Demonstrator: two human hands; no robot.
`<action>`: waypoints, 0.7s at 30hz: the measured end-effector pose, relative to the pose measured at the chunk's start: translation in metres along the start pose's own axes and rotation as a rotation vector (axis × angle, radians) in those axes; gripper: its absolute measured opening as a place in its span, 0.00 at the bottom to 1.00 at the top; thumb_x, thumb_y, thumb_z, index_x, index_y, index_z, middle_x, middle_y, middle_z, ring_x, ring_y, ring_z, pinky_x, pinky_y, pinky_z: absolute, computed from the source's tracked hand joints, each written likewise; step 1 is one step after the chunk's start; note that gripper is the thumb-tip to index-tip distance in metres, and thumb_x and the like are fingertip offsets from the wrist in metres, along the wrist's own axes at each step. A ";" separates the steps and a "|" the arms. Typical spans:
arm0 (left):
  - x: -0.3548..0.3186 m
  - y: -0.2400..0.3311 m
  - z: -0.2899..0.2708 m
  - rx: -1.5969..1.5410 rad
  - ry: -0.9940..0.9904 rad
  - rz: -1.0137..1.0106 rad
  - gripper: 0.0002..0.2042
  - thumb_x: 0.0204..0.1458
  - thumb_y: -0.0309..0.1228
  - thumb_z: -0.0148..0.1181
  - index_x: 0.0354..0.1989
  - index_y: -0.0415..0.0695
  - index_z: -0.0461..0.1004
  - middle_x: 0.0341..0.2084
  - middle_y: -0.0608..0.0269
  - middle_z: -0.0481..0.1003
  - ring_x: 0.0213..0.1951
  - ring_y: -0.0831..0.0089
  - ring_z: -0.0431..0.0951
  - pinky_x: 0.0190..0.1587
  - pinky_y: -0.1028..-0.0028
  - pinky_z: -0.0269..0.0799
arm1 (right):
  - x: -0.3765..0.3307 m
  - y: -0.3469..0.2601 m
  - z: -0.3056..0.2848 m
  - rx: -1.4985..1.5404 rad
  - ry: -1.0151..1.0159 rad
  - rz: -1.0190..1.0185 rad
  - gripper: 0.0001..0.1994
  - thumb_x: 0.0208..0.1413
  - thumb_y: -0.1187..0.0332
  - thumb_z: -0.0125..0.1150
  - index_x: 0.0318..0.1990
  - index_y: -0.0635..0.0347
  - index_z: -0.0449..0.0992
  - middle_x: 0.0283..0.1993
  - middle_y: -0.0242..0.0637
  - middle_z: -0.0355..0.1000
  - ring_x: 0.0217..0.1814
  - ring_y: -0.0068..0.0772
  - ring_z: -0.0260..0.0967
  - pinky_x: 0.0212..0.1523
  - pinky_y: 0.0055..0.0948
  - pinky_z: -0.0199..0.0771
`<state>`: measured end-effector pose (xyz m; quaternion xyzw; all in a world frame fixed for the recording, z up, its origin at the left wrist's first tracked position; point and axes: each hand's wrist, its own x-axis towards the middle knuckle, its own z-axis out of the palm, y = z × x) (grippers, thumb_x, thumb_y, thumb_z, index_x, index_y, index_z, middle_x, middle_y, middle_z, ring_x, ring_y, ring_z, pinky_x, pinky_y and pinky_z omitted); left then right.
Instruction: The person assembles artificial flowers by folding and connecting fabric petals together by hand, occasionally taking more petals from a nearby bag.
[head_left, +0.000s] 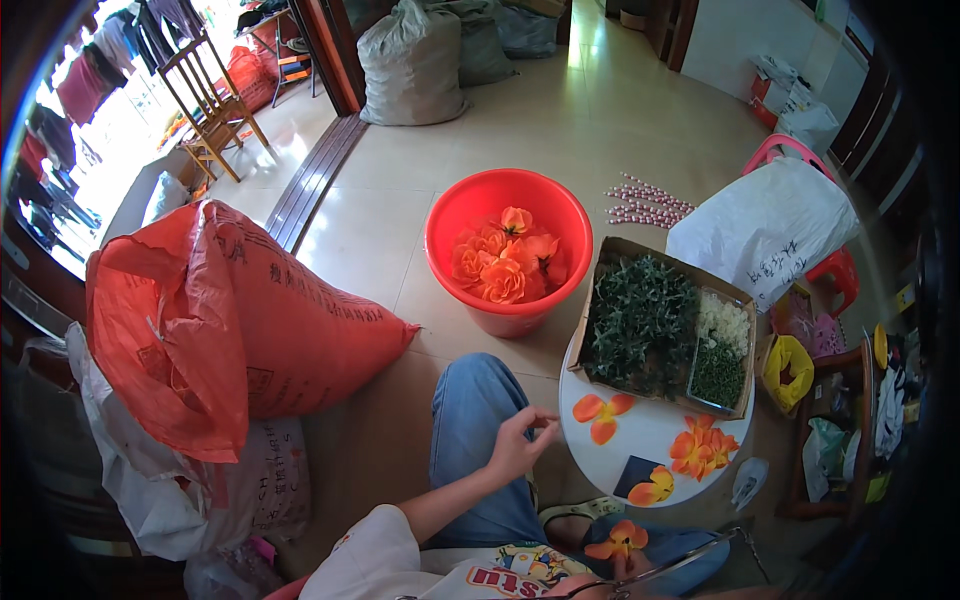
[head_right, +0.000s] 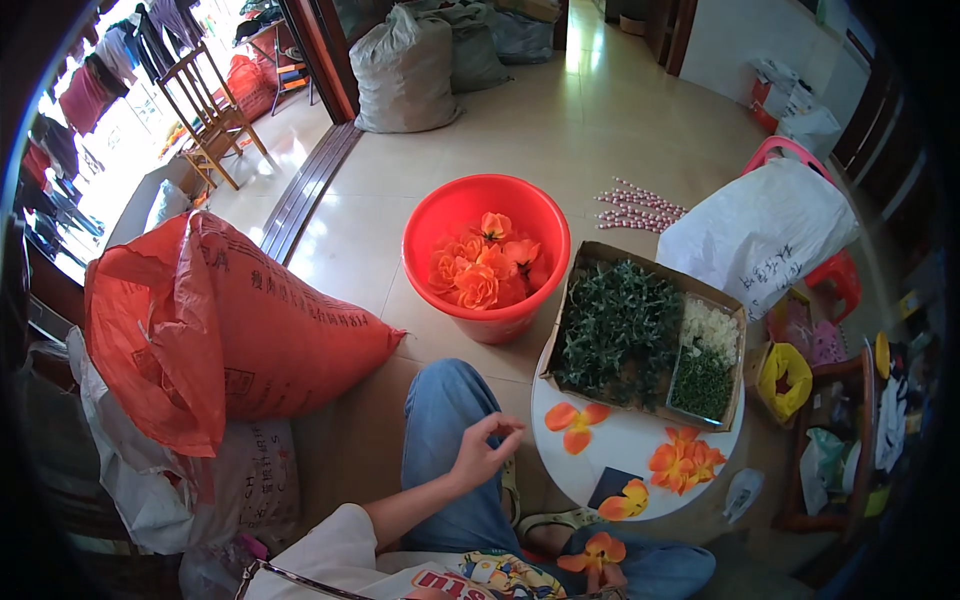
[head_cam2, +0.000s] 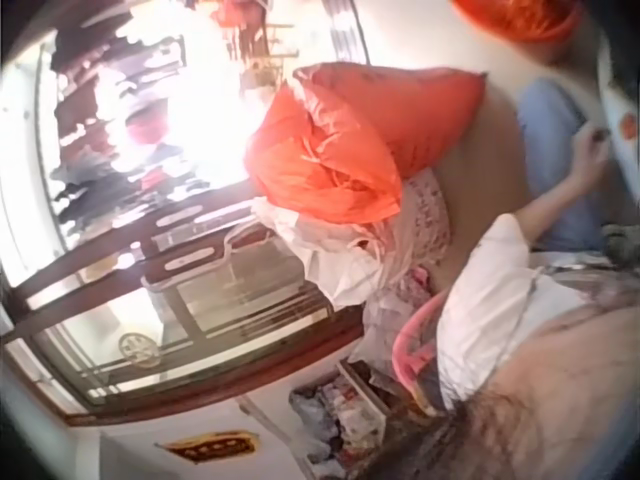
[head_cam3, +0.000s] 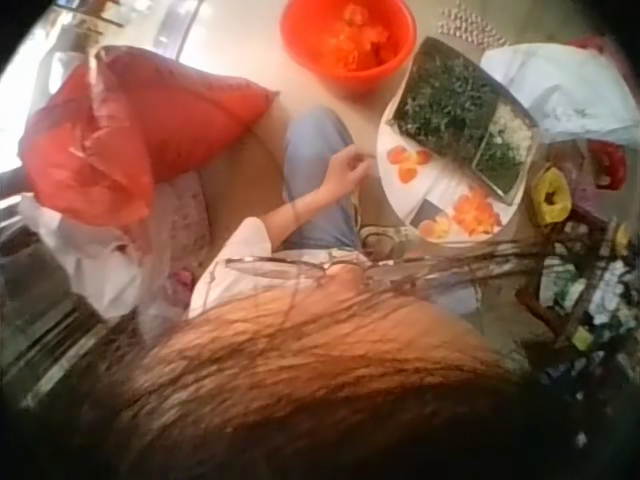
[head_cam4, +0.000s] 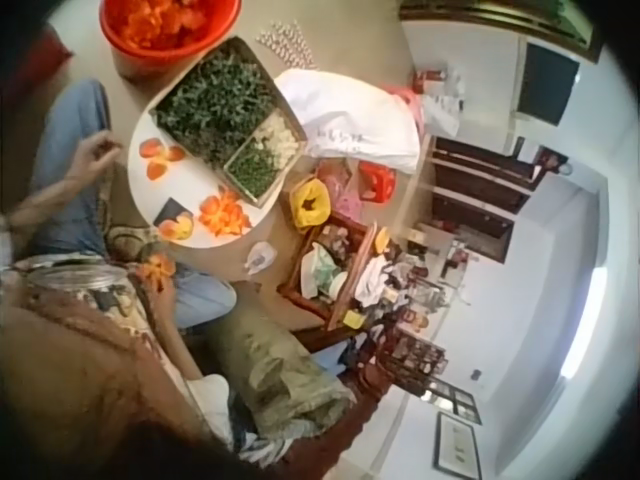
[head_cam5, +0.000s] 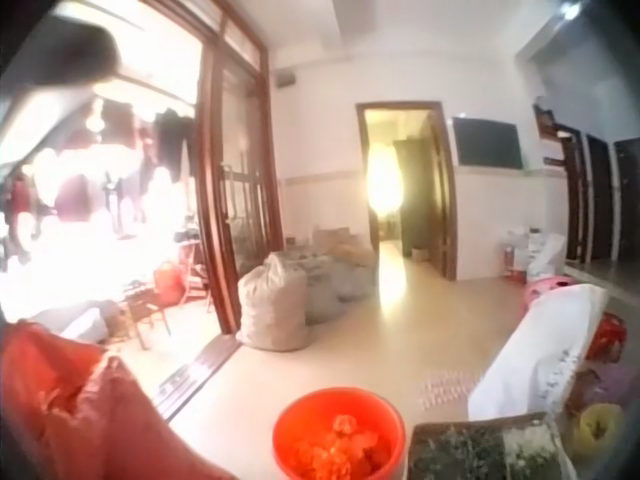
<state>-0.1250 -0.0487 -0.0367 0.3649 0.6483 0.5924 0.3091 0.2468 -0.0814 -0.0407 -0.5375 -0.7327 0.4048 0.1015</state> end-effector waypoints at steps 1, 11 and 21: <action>-0.008 -0.003 0.007 -0.002 -0.011 -0.005 0.06 0.51 0.24 0.58 0.37 0.38 0.74 0.29 0.64 0.75 0.32 0.79 0.74 0.38 0.78 0.70 | -0.004 0.019 0.006 0.053 0.011 0.048 0.13 0.56 0.61 0.53 0.29 0.62 0.74 0.20 0.32 0.67 0.19 0.22 0.59 0.20 0.26 0.58; -0.099 -0.007 0.054 -0.636 -0.658 -0.664 0.15 0.58 0.32 0.53 0.51 0.39 0.66 0.43 0.61 0.72 0.44 0.79 0.72 0.47 0.78 0.68 | 0.018 -0.082 -0.002 0.847 -0.143 0.399 0.13 0.59 0.63 0.49 0.34 0.65 0.75 0.26 0.30 0.72 0.23 0.14 0.61 0.23 0.17 0.60; -0.100 0.015 0.064 -0.791 -0.839 -1.297 0.23 0.61 0.44 0.46 0.59 0.46 0.60 0.52 0.61 0.69 0.50 0.72 0.71 0.52 0.73 0.67 | 0.009 -0.071 0.013 1.015 -0.369 0.274 0.13 0.59 0.68 0.44 0.40 0.69 0.72 0.38 0.39 0.72 0.42 0.28 0.70 0.46 0.25 0.68</action>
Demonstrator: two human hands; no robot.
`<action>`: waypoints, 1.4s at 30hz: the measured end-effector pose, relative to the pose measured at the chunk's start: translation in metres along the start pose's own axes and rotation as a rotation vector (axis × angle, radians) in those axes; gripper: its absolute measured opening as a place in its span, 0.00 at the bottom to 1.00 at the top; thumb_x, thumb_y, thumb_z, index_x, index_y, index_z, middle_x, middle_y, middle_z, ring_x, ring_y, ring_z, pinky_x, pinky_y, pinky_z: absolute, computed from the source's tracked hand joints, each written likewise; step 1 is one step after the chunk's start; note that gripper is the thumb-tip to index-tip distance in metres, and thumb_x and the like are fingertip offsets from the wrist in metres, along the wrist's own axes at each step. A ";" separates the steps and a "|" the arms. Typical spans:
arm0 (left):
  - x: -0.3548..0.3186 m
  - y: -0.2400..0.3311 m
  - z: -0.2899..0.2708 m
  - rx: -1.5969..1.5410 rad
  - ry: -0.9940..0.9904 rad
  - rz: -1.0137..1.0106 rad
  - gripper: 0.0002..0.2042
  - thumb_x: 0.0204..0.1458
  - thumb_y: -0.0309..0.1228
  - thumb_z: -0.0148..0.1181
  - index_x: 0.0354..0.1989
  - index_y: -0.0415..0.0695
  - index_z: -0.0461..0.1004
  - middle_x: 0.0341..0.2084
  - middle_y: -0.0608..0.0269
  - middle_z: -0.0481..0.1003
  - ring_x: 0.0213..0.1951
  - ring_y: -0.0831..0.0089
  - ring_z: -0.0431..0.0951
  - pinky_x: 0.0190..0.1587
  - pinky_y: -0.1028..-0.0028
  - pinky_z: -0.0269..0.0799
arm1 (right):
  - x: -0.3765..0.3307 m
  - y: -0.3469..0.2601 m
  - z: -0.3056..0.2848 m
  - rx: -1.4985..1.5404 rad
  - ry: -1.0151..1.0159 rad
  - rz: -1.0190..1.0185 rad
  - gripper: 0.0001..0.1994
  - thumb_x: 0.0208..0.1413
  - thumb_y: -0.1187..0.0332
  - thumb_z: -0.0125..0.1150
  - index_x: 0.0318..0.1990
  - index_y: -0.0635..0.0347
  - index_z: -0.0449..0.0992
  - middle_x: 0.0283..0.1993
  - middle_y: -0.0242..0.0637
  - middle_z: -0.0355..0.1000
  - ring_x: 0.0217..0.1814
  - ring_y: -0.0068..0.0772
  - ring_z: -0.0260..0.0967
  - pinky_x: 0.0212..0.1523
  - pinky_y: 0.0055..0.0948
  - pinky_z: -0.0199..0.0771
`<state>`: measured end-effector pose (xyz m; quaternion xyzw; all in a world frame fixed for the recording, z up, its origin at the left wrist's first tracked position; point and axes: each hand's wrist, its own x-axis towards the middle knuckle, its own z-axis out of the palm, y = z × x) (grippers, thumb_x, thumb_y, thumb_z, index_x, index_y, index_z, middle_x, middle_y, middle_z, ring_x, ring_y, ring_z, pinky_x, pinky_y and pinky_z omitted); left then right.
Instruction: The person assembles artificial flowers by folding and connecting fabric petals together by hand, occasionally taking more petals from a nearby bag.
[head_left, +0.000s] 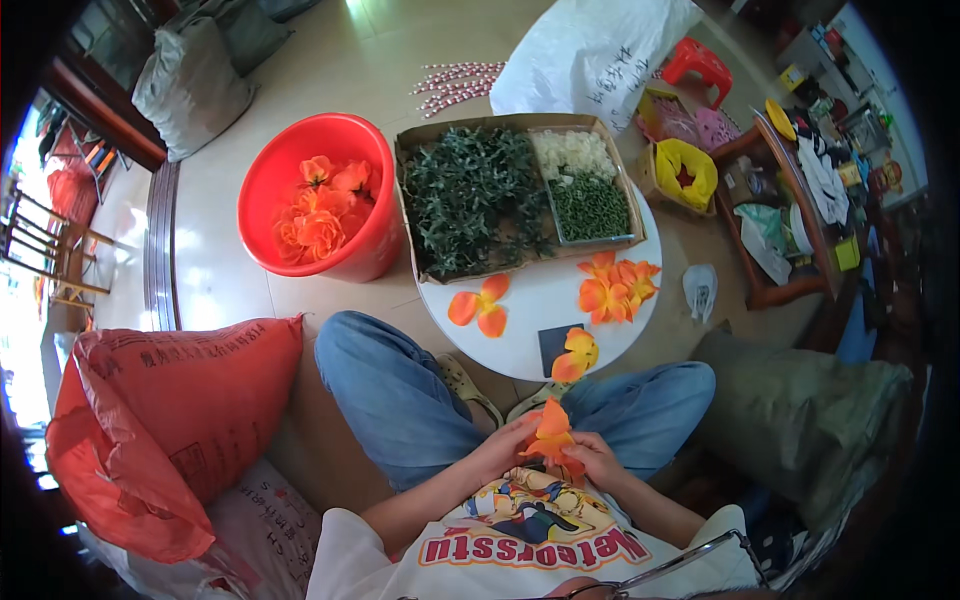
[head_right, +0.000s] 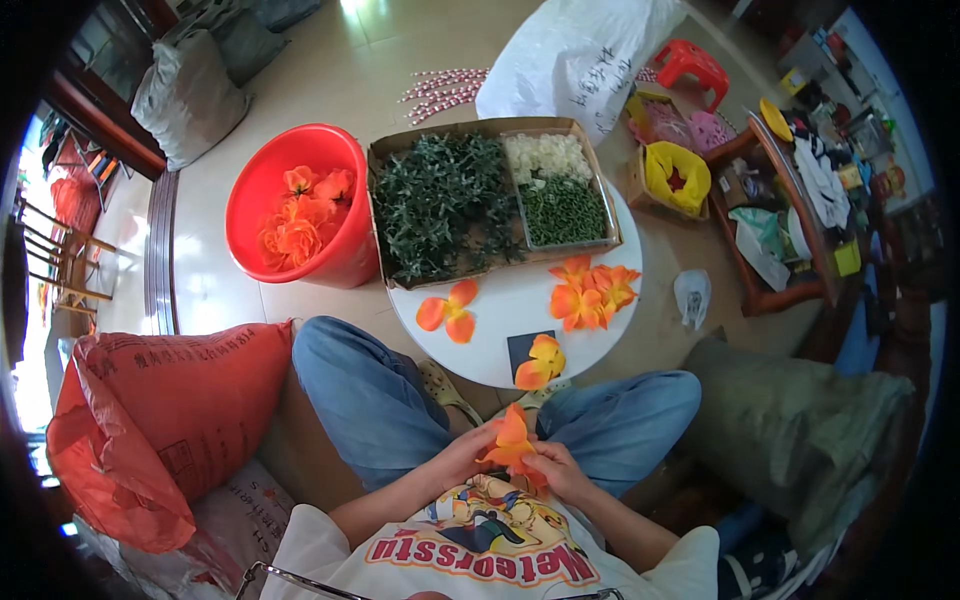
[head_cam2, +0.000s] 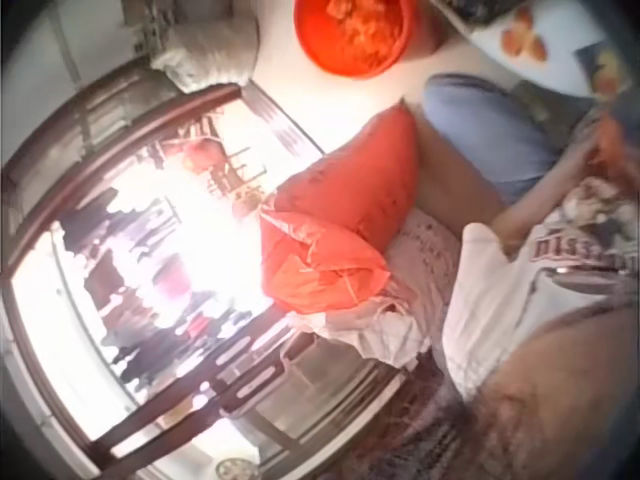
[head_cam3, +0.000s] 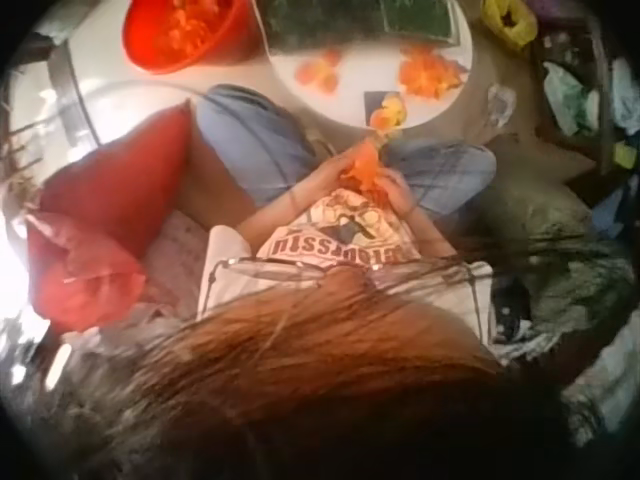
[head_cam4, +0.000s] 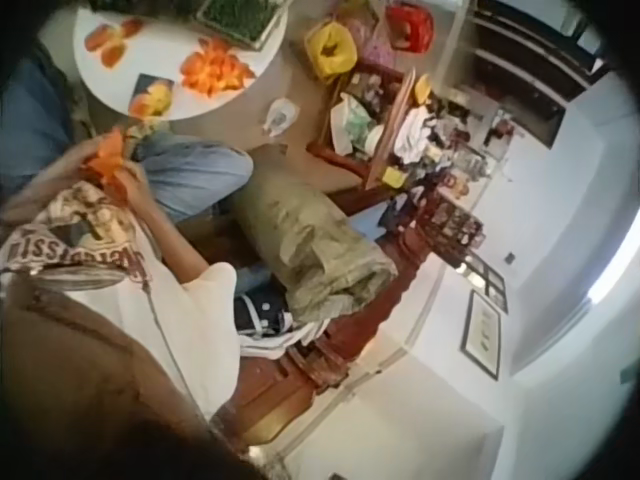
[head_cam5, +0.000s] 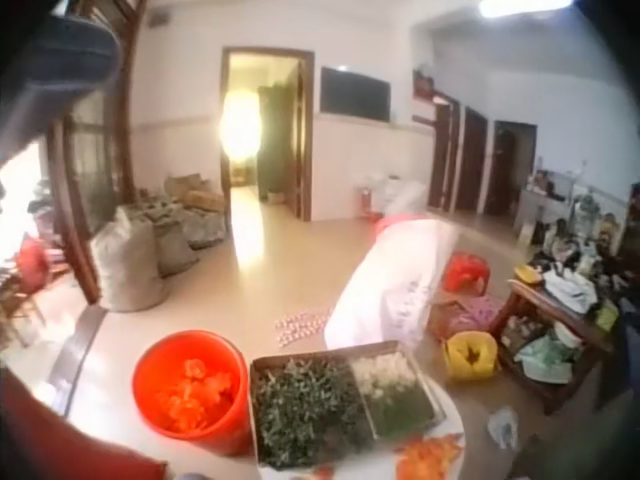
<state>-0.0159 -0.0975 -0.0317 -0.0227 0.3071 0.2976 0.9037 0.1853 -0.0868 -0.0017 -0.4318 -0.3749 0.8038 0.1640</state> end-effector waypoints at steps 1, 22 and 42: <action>0.004 -0.004 -0.004 0.068 0.014 0.089 0.20 0.60 0.41 0.48 0.59 0.45 0.62 0.50 0.61 0.70 0.49 0.73 0.72 0.51 0.74 0.68 | -0.001 -0.001 -0.001 0.011 0.005 0.003 0.13 0.59 0.68 0.44 0.40 0.69 0.72 0.38 0.39 0.72 0.42 0.28 0.70 0.46 0.25 0.68; -0.009 0.017 -0.004 0.029 0.274 0.505 0.07 0.55 0.30 0.54 0.40 0.45 0.72 0.22 0.70 0.65 0.25 0.80 0.66 0.31 0.79 0.69 | -0.008 -0.008 -0.013 0.635 0.082 -0.041 0.05 0.53 0.77 0.58 0.32 0.58 0.67 0.33 0.39 0.73 0.32 0.28 0.73 0.31 0.25 0.75; -0.004 -0.003 0.016 0.734 0.261 0.405 0.14 0.53 0.34 0.60 0.45 0.40 0.72 0.35 0.64 0.76 0.33 0.78 0.76 0.34 0.79 0.72 | -0.029 -0.030 0.017 -0.627 0.371 -0.279 0.10 0.47 0.71 0.65 0.29 0.60 0.67 0.23 0.32 0.68 0.22 0.23 0.68 0.21 0.24 0.66</action>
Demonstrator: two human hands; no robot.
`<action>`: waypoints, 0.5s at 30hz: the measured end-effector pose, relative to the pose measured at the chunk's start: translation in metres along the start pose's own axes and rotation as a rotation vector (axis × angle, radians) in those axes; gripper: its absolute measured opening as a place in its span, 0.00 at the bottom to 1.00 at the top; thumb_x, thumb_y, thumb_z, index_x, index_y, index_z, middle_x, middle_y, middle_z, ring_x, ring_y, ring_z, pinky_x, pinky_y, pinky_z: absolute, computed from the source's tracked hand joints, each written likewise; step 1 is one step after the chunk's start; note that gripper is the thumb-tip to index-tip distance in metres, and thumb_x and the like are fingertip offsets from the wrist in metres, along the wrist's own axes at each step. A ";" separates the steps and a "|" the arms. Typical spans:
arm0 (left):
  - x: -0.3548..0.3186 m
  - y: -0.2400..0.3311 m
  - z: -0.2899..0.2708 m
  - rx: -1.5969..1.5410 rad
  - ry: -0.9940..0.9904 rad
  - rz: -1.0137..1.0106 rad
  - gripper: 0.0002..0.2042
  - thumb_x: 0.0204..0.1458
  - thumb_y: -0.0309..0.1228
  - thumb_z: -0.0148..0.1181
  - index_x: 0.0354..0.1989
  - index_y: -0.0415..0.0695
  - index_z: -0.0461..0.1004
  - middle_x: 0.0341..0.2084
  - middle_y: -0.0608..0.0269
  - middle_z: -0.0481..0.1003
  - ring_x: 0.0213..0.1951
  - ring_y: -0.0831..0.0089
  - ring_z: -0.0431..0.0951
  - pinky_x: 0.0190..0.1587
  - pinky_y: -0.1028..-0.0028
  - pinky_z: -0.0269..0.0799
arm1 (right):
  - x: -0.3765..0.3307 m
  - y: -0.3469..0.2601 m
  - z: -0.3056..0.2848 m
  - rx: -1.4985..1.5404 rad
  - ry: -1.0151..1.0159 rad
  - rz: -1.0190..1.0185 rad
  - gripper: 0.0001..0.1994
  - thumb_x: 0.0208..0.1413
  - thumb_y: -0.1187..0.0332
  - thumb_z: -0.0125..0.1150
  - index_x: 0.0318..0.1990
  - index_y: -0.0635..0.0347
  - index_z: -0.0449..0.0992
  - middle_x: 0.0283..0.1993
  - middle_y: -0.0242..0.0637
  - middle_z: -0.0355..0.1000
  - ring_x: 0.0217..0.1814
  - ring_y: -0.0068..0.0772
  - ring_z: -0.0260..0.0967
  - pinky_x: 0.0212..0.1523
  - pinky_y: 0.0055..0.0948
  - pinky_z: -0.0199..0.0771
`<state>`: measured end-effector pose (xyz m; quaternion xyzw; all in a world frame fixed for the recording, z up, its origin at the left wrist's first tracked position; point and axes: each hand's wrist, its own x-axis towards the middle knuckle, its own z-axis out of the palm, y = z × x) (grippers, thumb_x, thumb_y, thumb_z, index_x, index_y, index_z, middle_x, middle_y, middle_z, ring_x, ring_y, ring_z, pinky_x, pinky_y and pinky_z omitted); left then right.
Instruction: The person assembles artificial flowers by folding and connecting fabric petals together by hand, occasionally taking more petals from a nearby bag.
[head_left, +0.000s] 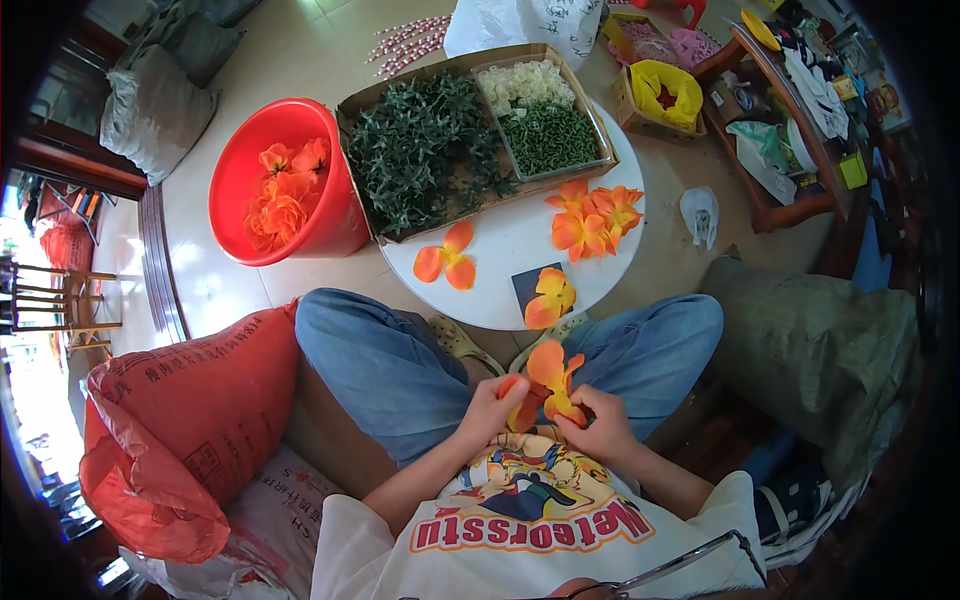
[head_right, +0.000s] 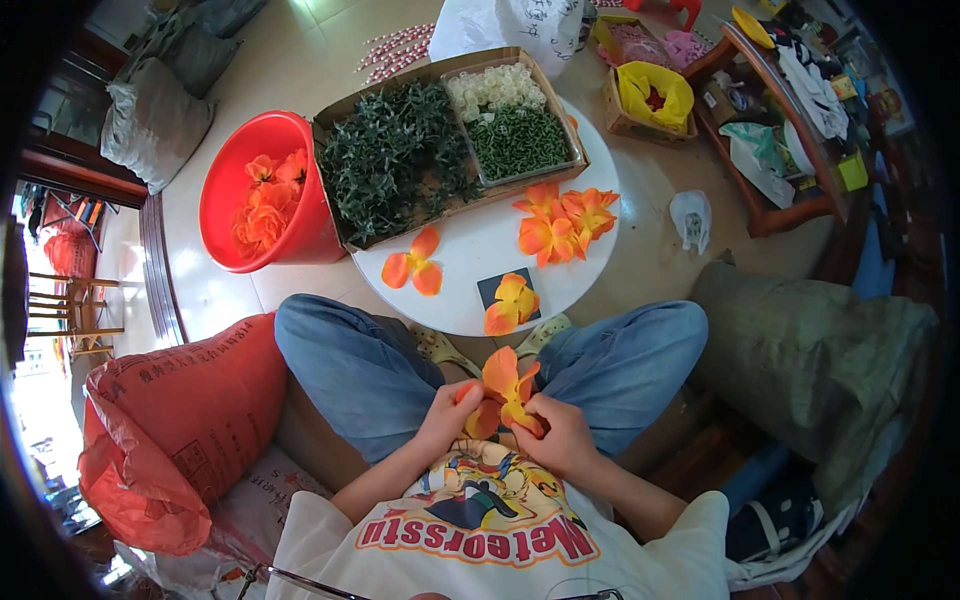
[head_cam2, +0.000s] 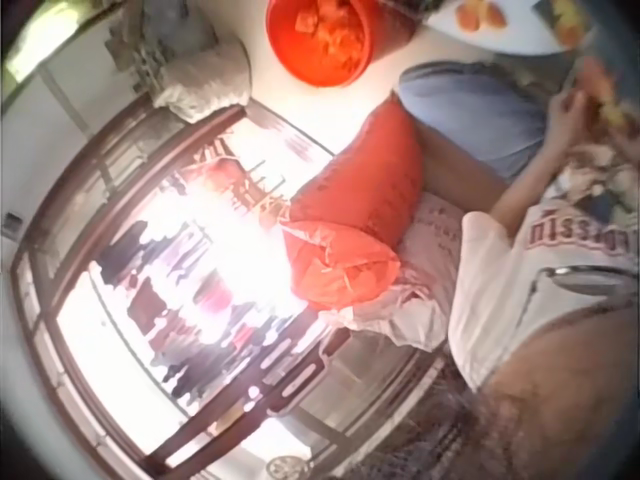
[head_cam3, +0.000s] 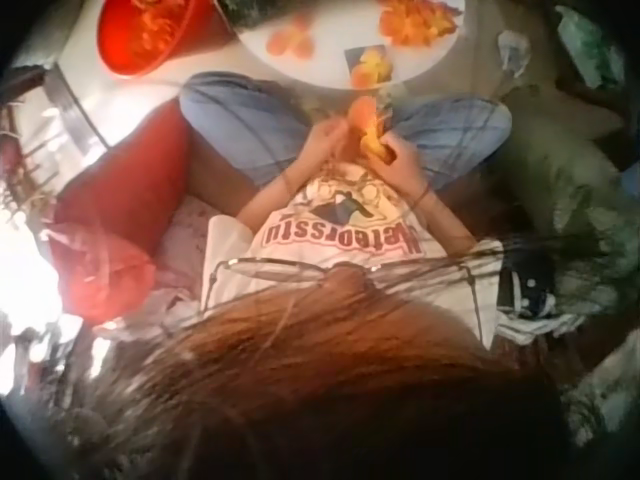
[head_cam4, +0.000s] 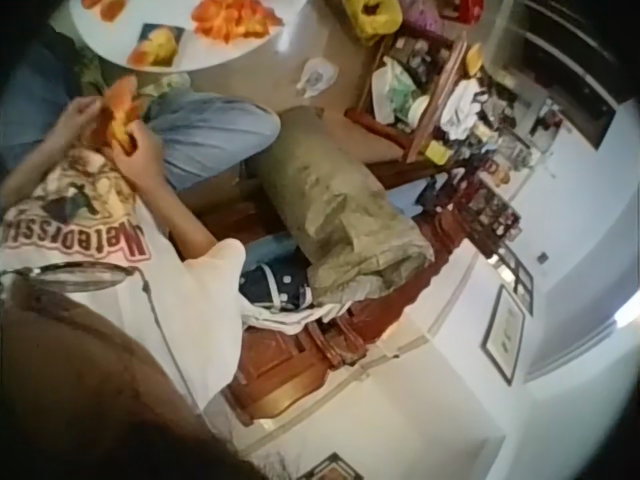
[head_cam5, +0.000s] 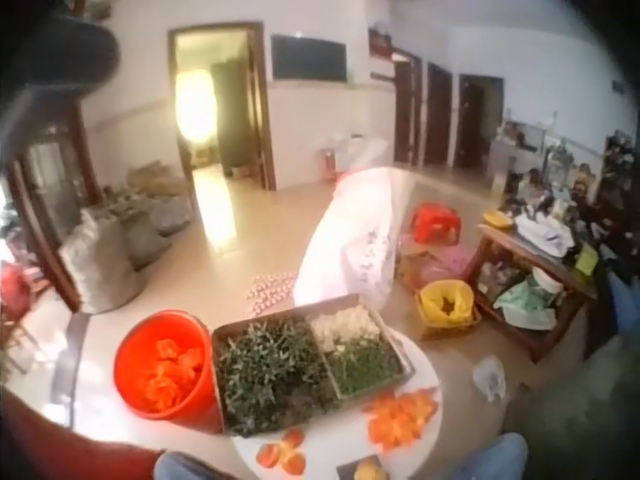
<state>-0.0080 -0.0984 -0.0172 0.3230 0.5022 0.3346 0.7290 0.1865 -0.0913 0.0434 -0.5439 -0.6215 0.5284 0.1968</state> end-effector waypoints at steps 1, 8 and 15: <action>0.001 0.001 -0.002 -0.362 -0.106 -0.170 0.13 0.55 0.34 0.58 0.43 0.38 0.72 0.33 0.65 0.76 0.34 0.80 0.76 0.35 0.80 0.72 | 0.001 -0.004 0.000 -0.159 0.039 -0.059 0.12 0.45 0.70 0.66 0.27 0.61 0.66 0.23 0.33 0.67 0.21 0.24 0.66 0.22 0.26 0.65; 0.000 0.008 0.004 -0.506 -0.024 -0.295 0.13 0.53 0.34 0.59 0.41 0.38 0.72 0.34 0.61 0.76 0.34 0.76 0.77 0.37 0.77 0.75 | 0.004 -0.005 -0.002 -0.311 -0.105 -0.029 0.13 0.44 0.65 0.67 0.33 0.58 0.69 0.32 0.37 0.71 0.30 0.36 0.71 0.32 0.29 0.69; -0.001 0.019 0.007 -0.639 0.039 -0.299 0.12 0.57 0.34 0.56 0.44 0.40 0.71 0.36 0.63 0.76 0.35 0.76 0.78 0.37 0.77 0.74 | 0.026 0.023 0.000 0.541 -0.092 0.200 0.29 0.49 0.67 0.64 0.58 0.60 0.60 0.52 0.35 0.67 0.55 0.28 0.64 0.53 0.28 0.64</action>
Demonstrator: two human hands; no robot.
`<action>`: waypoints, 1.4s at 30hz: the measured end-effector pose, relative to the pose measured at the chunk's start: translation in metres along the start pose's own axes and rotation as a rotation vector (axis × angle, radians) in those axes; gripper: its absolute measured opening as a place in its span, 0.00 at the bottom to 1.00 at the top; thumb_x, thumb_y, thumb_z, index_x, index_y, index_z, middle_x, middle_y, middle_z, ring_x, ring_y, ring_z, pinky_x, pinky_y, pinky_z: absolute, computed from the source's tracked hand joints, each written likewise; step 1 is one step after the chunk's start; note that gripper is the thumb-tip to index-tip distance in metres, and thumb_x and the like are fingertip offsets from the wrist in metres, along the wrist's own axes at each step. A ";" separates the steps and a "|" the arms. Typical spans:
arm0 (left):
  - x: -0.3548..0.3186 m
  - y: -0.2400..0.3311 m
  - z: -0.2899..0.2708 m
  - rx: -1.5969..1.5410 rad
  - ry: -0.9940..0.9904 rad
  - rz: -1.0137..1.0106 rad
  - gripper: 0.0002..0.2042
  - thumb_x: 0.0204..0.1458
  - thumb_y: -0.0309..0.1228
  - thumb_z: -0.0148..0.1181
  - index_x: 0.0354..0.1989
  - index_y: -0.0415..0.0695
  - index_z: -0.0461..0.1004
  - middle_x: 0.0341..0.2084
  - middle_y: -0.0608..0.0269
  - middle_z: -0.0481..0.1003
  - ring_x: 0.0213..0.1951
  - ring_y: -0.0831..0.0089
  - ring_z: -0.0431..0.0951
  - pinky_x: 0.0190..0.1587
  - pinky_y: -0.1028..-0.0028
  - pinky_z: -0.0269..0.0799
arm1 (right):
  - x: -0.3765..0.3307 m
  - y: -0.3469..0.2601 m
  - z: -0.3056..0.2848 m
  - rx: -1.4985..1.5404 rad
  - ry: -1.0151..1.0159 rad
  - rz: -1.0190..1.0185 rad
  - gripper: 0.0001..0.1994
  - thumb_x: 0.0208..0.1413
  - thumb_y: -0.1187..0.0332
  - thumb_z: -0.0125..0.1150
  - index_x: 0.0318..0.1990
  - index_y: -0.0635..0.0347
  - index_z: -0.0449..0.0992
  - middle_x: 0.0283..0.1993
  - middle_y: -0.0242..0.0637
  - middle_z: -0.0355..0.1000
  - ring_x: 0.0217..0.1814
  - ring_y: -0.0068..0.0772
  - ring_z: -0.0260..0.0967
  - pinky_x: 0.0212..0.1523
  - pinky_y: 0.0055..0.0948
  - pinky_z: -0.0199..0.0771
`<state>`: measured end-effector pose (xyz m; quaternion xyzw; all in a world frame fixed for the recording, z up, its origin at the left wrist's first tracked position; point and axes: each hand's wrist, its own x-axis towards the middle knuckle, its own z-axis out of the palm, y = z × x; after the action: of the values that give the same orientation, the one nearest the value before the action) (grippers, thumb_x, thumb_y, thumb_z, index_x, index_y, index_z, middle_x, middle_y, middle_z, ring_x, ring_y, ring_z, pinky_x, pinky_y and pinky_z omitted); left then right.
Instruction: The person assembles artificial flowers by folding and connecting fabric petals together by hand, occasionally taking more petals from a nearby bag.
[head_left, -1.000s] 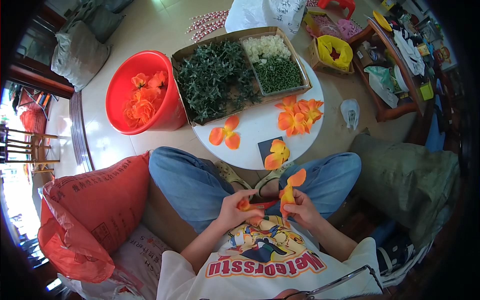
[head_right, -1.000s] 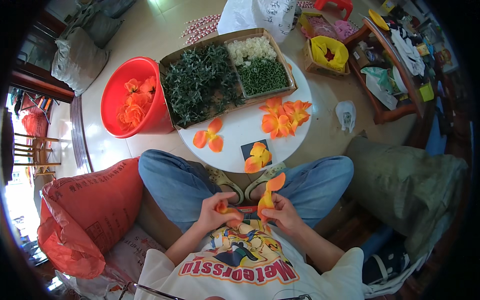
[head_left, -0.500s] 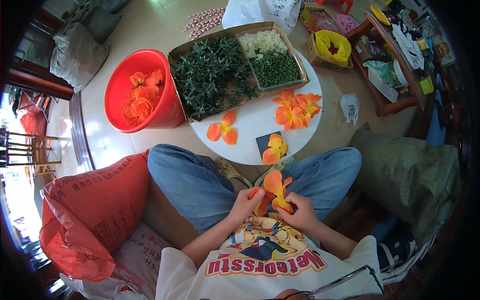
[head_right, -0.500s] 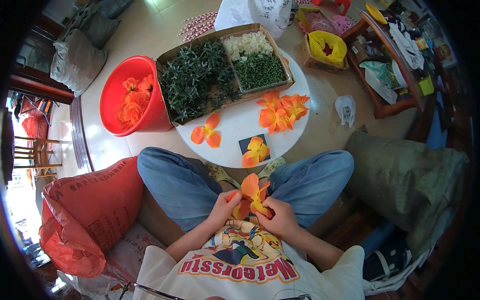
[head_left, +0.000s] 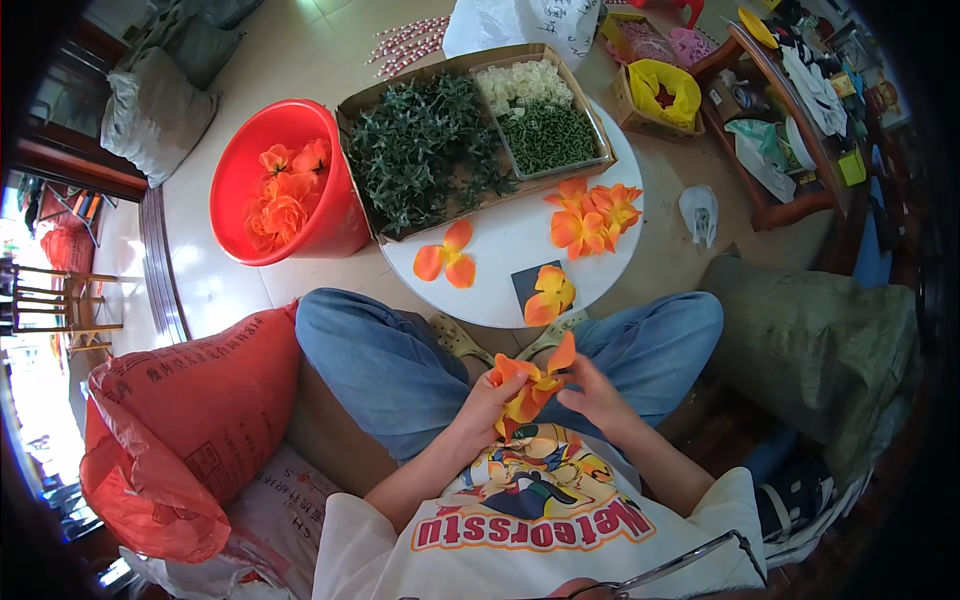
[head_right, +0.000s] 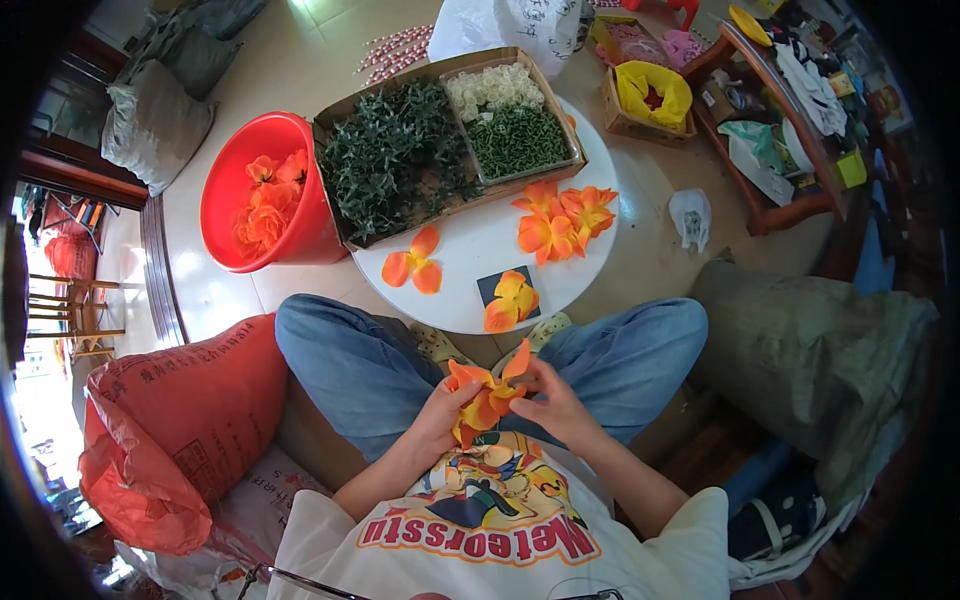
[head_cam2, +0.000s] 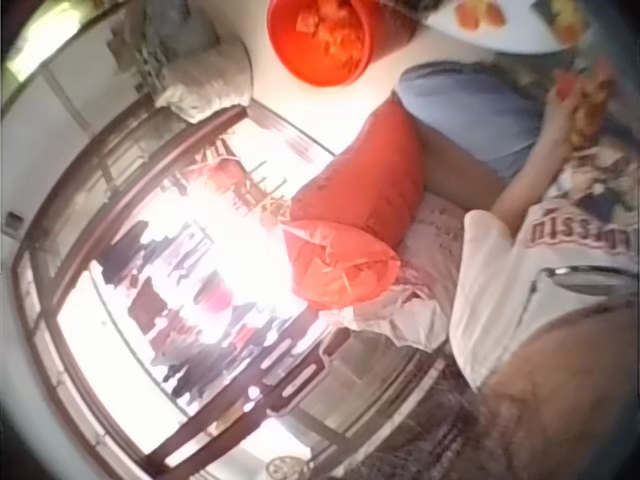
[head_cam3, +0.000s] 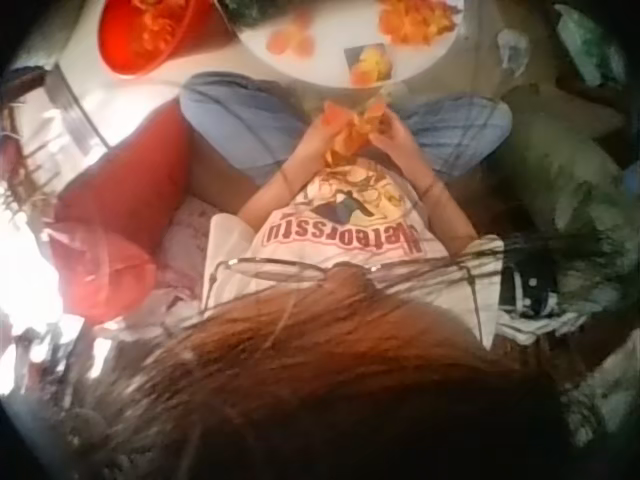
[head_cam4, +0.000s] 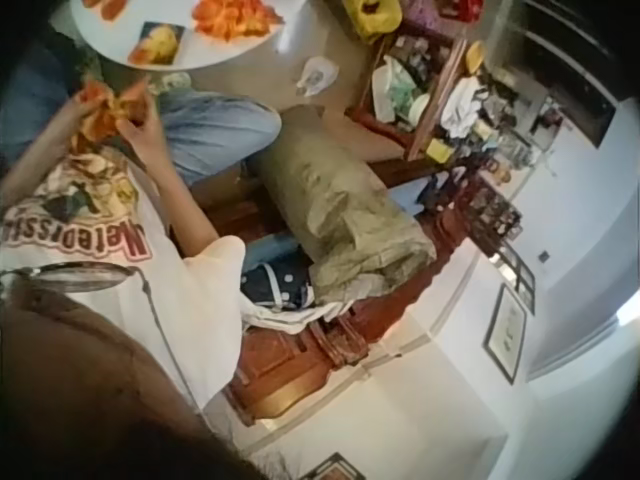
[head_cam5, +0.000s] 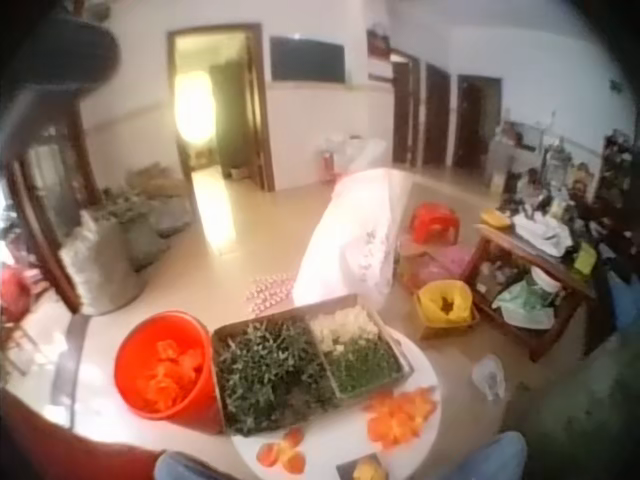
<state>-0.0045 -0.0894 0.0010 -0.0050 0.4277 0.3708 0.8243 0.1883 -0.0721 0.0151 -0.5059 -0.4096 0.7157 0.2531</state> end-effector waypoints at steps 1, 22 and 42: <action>0.000 0.001 0.001 -0.010 -0.003 0.004 0.12 0.57 0.34 0.56 0.44 0.40 0.71 0.37 0.62 0.76 0.35 0.76 0.78 0.37 0.77 0.74 | 0.003 0.001 0.000 0.075 -0.124 0.075 0.29 0.50 0.69 0.63 0.60 0.60 0.59 0.53 0.34 0.66 0.57 0.27 0.61 0.54 0.28 0.64; 0.002 0.008 -0.015 0.067 -0.295 0.468 0.09 0.48 0.16 0.57 0.35 0.43 0.76 0.39 0.56 0.75 0.38 0.72 0.76 0.40 0.75 0.74 | 0.000 -0.020 0.027 -0.336 0.045 -0.557 0.15 0.47 0.82 0.61 0.44 0.64 0.70 0.42 0.33 0.69 0.41 0.21 0.68 0.40 0.19 0.69; 0.005 0.025 -0.020 0.157 -0.455 0.563 0.09 0.45 0.18 0.61 0.34 0.44 0.78 0.48 0.49 0.69 0.37 0.71 0.77 0.39 0.75 0.75 | 0.009 -0.029 0.027 0.305 -0.069 -0.125 0.04 0.51 0.80 0.60 0.34 0.66 0.73 0.42 0.37 0.69 0.42 0.20 0.68 0.42 0.21 0.71</action>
<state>-0.0323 -0.0745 -0.0076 0.2588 0.2451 0.5408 0.7619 0.1581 -0.0587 0.0386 -0.4100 -0.3355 0.7694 0.3568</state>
